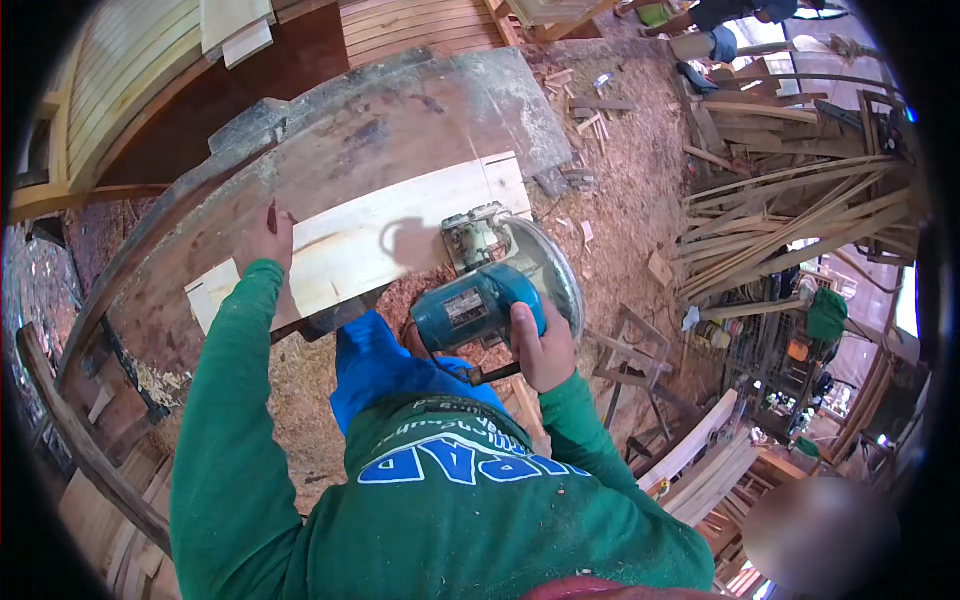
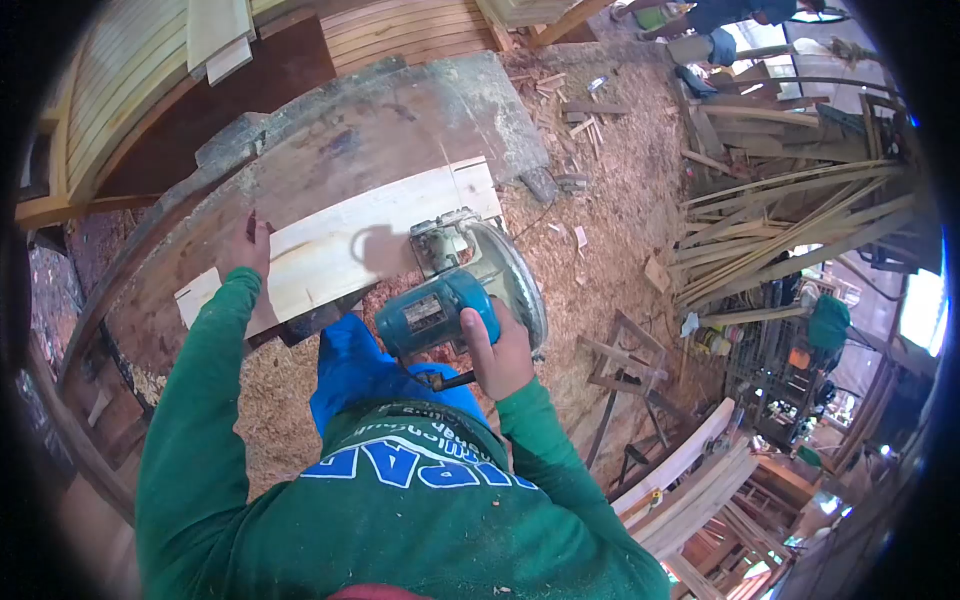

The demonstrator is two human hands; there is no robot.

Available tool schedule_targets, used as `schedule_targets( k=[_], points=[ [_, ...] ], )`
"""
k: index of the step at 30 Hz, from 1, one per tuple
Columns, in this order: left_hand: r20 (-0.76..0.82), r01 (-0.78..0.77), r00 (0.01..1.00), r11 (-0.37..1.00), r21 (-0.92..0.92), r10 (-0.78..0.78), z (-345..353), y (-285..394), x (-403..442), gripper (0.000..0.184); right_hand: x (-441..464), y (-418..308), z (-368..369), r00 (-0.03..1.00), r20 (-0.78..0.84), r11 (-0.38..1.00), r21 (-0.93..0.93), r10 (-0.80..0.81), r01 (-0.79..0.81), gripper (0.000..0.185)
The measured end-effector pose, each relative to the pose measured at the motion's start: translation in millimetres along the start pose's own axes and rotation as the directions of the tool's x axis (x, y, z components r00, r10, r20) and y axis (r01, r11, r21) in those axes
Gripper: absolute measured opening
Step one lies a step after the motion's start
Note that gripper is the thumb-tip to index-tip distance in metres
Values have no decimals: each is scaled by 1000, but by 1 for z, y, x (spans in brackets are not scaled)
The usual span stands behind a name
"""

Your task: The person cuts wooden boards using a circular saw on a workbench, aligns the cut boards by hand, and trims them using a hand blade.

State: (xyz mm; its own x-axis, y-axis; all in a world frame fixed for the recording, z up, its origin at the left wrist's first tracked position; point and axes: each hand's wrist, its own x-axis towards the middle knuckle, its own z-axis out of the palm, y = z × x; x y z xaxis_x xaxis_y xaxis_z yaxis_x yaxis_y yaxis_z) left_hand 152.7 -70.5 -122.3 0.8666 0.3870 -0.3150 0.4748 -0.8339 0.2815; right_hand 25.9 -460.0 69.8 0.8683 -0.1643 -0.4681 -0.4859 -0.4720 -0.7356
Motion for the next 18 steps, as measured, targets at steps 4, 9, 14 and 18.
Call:
schedule_targets(
  k=[4,9,14,18],
  points=[
    [35,17,999,1000,18,-17,-5,2,-1,49,0,0,0,999,9,999,-2,36,-36,46],
    [-44,-74,996,997,-19,73,5,-6,3,53,0,-1,0,1000,-4,1000,-5,3,-3,47],
    [-36,-62,998,992,-113,59,33,-32,17,54,-2,4,2,1000,-13,1000,-17,14,-14,47],
    [-13,-25,1000,999,-32,24,0,-1,1,54,2,4,3,1000,-19,1000,-5,-1,1,45]
  ],
)
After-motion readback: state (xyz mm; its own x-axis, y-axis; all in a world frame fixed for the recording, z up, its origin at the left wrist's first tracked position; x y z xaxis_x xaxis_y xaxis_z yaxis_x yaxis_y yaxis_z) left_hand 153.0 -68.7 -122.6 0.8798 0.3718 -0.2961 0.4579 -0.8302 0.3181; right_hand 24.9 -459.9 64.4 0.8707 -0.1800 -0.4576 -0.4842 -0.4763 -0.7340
